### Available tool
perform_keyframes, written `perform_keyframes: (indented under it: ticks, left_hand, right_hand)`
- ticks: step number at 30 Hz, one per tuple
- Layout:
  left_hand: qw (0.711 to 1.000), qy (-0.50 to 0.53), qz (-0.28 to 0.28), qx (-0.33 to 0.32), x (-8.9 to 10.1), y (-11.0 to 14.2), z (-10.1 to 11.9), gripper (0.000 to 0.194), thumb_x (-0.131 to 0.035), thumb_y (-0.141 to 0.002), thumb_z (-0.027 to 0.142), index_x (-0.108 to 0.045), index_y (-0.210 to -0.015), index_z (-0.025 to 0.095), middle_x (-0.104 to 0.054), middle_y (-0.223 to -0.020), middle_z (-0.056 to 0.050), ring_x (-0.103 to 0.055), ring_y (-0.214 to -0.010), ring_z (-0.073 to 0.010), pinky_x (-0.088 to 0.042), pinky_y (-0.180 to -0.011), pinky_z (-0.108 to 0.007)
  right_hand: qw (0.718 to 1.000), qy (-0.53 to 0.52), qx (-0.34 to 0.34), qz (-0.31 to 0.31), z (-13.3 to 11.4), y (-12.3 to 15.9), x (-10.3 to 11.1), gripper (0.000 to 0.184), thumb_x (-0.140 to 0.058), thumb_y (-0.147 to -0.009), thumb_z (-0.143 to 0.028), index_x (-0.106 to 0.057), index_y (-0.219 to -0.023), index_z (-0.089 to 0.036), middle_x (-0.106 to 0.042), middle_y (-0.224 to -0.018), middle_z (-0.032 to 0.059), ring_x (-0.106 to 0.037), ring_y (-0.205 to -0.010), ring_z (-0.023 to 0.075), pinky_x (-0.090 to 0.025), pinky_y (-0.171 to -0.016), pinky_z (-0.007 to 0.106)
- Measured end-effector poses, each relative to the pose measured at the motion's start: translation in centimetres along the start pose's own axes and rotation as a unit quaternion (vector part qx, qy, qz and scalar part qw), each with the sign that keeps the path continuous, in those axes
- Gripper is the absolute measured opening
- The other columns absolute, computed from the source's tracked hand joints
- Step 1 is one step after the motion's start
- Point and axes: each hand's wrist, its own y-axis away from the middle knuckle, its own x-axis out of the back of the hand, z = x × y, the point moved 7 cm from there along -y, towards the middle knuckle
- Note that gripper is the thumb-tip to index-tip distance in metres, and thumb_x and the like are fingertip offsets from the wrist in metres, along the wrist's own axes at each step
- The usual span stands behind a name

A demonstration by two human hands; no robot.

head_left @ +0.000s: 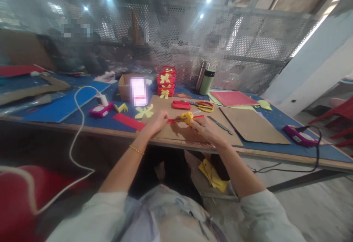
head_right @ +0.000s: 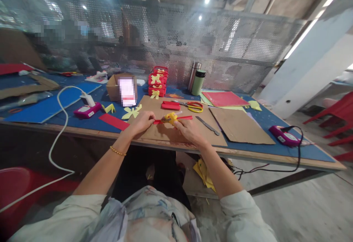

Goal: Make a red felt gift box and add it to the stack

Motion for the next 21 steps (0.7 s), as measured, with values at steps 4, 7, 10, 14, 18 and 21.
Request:
perform_keyframes:
  ticks: [4, 7, 10, 14, 18, 21]
  left_hand:
    - [1.0, 0.009, -0.003, -0.002, 0.0, 0.0, -0.2, 0.021, -0.058, -0.084, 0.005, -0.075, -0.079, 0.016, -0.076, -0.085, -0.006, -0.069, -0.084, -0.0207, -0.047, -0.073, -0.029]
    - [1.0, 0.012, -0.006, 0.0, 0.0, -0.1, -0.4, 0.023, -0.057, -0.084, 0.005, -0.077, -0.081, 0.016, -0.077, -0.086, -0.006, -0.069, -0.085, -0.0206, -0.048, -0.076, -0.028]
    - [1.0, 0.019, -0.004, -0.002, 0.0, -0.2, -0.5, 0.022, -0.058, -0.083, 0.005, -0.077, -0.081, 0.016, -0.078, -0.087, -0.006, -0.07, -0.086, -0.0208, -0.049, -0.076, -0.029]
    - [1.0, 0.019, -0.012, 0.002, 0.1, -0.1, -0.1, 0.022, -0.058, -0.083, 0.005, -0.076, -0.079, 0.016, -0.078, -0.087, -0.007, -0.07, -0.086, -0.0208, -0.049, -0.075, -0.028]
    - [1.0, 0.009, -0.022, -0.002, 0.2, 0.5, 0.3, 0.024, -0.057, -0.085, 0.006, -0.078, -0.085, 0.016, -0.079, -0.093, -0.008, -0.071, -0.088, -0.0218, -0.05, -0.076, -0.029]
    - [0.999, 0.0, -0.036, -0.016, 0.1, 1.1, 0.6, 0.019, -0.061, -0.086, 0.01, -0.079, -0.091, 0.017, -0.078, -0.096, -0.008, -0.07, -0.088, -0.0225, -0.05, -0.074, -0.03]
  right_hand:
    - [1.0, -0.011, 0.013, -0.016, -0.7, -0.4, -1.3, 0.058, -0.045, -0.094, -0.07, -0.064, -0.074, -0.019, -0.062, -0.067, 0.0034, -0.056, -0.066, 0.0175, -0.038, -0.062, 0.029]
    - [0.999, -0.016, 0.016, -0.027, -0.8, -0.3, -1.5, 0.059, -0.045, -0.095, -0.07, -0.065, -0.076, -0.018, -0.063, -0.068, 0.0036, -0.056, -0.066, 0.0176, -0.038, -0.062, 0.029]
    - [0.999, -0.027, 0.02, -0.034, -0.7, 0.0, -1.1, 0.061, -0.045, -0.096, -0.071, -0.067, -0.077, -0.017, -0.064, -0.068, 0.004, -0.057, -0.066, 0.0178, -0.039, -0.062, 0.029]
    - [0.999, -0.023, 0.018, -0.034, -0.5, 0.4, -0.6, 0.062, -0.046, -0.096, -0.071, -0.069, -0.077, -0.017, -0.064, -0.066, 0.0038, -0.057, -0.066, 0.0173, -0.039, -0.063, 0.029]
    - [0.999, -0.025, 0.021, -0.041, -0.6, 0.4, -0.8, 0.061, -0.046, -0.096, -0.071, -0.068, -0.076, -0.017, -0.064, -0.066, 0.0037, -0.056, -0.065, 0.0171, -0.038, -0.063, 0.029]
    - [0.999, -0.031, 0.017, -0.037, -0.4, 0.3, -0.9, 0.063, -0.045, -0.096, -0.073, -0.066, -0.074, -0.018, -0.063, -0.065, 0.0036, -0.055, -0.063, 0.0164, -0.037, -0.062, 0.03]
